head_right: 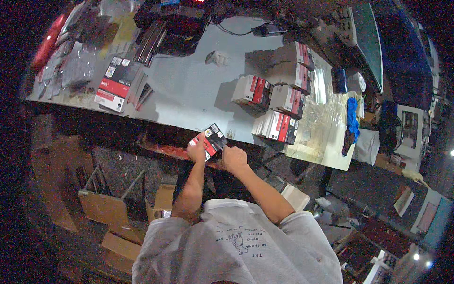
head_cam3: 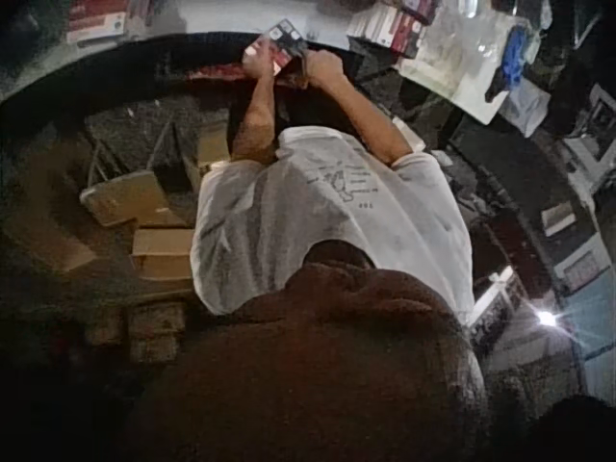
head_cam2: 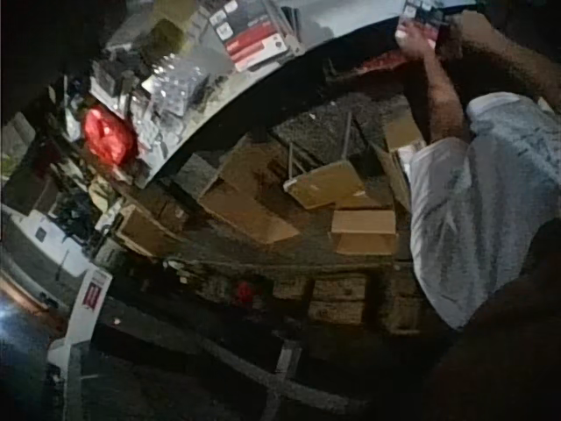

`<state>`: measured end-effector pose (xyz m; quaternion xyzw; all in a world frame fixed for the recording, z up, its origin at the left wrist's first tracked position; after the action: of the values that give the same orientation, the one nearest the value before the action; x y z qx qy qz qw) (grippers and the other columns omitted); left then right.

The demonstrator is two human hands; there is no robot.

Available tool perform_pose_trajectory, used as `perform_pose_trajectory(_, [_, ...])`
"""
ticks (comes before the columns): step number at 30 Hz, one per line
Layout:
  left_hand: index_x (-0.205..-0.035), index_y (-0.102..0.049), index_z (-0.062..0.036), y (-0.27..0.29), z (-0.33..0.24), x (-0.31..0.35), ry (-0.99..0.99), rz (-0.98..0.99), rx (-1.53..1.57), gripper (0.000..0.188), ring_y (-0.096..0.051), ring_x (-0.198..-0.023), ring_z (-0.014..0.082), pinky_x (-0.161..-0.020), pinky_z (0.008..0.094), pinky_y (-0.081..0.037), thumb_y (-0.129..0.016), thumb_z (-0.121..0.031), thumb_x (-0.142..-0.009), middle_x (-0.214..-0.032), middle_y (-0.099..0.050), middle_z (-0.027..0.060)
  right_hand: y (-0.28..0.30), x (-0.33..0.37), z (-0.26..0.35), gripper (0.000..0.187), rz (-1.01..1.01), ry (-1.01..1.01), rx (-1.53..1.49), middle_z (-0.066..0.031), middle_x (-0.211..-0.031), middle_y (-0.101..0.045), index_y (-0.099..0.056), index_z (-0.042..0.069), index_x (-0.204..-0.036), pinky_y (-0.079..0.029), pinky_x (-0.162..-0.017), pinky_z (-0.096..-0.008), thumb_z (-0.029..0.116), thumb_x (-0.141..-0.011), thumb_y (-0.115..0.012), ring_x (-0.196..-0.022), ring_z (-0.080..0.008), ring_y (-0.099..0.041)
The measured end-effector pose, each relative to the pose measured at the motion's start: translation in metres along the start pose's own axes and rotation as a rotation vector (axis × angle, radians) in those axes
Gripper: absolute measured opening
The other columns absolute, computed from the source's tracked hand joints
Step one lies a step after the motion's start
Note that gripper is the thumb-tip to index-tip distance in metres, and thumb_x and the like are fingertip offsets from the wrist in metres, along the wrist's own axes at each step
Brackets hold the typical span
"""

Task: The person repeatedly picks up small rectangular boxes from a table, uses a knife to cut the top flaps, and places the opened boxes back on the table. The action is performed one at a time in a repetitive sequence.

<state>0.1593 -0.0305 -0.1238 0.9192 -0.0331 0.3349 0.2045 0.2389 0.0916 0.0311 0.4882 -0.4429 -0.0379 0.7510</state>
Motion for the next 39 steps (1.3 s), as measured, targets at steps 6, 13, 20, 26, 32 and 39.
perform_pose_trajectory(6, [-0.068,-0.064,0.0024,0.006,-0.008,0.003,-0.049,-0.048,-0.106,0.056,-0.062,-0.060,0.0291,-0.059,0.0401,-0.048,-0.074,-0.052,-0.061,-0.066,-0.064,0.0147,0.003,-0.001,0.000,0.024,-0.003,-0.078,0.068,-0.0198,-0.075,-0.062,-0.060,0.002,-0.081,-0.051,-0.066,-0.0450,0.025,-0.081,-0.053,-0.071,-0.0361,-0.063])
perform_pose_trajectory(13, [-0.068,-0.064,0.0010,-0.003,0.001,0.003,0.045,0.035,0.046,0.048,-0.061,-0.057,0.0249,-0.056,0.0383,-0.047,-0.075,-0.046,-0.064,-0.066,-0.065,0.0116,-0.011,-0.016,-0.001,0.028,-0.022,-0.146,0.001,-0.0219,-0.075,-0.062,-0.061,0.003,-0.083,-0.050,-0.066,-0.0464,0.030,-0.082,-0.053,-0.072,-0.0390,-0.061])
perform_pose_trajectory(20, [-0.078,-0.063,0.0043,-0.008,0.017,-0.011,0.059,0.054,-0.100,0.060,-0.062,-0.071,0.0279,-0.064,0.0408,-0.047,-0.077,-0.050,-0.057,-0.079,-0.065,0.0178,-0.021,-0.055,0.009,0.030,0.127,-0.167,0.004,-0.0198,-0.075,-0.062,-0.061,0.004,-0.086,-0.051,-0.063,-0.0448,0.034,-0.082,-0.054,-0.074,-0.0369,-0.062])
perform_pose_trajectory(26, [-0.078,-0.065,-0.0004,-0.013,0.018,-0.018,0.024,0.119,0.117,0.033,-0.059,-0.057,0.0144,-0.054,0.0288,-0.046,-0.076,-0.030,-0.069,-0.071,-0.064,0.0068,0.031,0.011,-0.044,0.032,-0.134,-0.044,-0.095,-0.0206,-0.075,-0.061,-0.048,0.003,-0.104,-0.048,-0.063,-0.0440,0.029,-0.085,-0.053,-0.073,-0.0379,-0.061])
perform_pose_trajectory(32, [-0.065,-0.058,-0.0043,0.014,-0.084,0.030,-0.236,0.468,0.247,0.025,-0.045,-0.052,0.0045,-0.047,0.0228,-0.037,-0.080,-0.016,-0.063,-0.059,-0.054,-0.0030,0.066,-0.009,-0.044,0.029,-0.534,0.040,-0.755,-0.0116,-0.080,-0.059,-0.045,0.001,-0.103,-0.045,-0.067,-0.0330,0.028,-0.092,-0.042,-0.072,-0.0257,-0.059])
perform_pose_trajectory(39, [-0.057,-0.043,-0.0054,0.056,-0.213,0.099,-0.567,0.608,-0.054,0.039,-0.037,-0.053,0.0055,-0.047,0.0255,-0.034,-0.074,-0.026,-0.070,-0.054,-0.044,-0.0040,0.101,0.024,0.006,0.065,-0.547,0.086,-1.162,-0.0063,-0.065,-0.057,-0.059,-0.003,-0.078,-0.042,-0.063,-0.0267,0.045,-0.096,-0.018,-0.063,-0.0128,-0.053])
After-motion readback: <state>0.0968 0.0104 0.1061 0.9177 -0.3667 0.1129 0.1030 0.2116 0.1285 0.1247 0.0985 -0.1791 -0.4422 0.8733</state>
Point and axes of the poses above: each hand's wrist, its own x-axis away from the middle knuckle, its own y-axis out of the back of the hand, z = x × y, the point moved 7 cm from there along -x, towards the middle knuckle
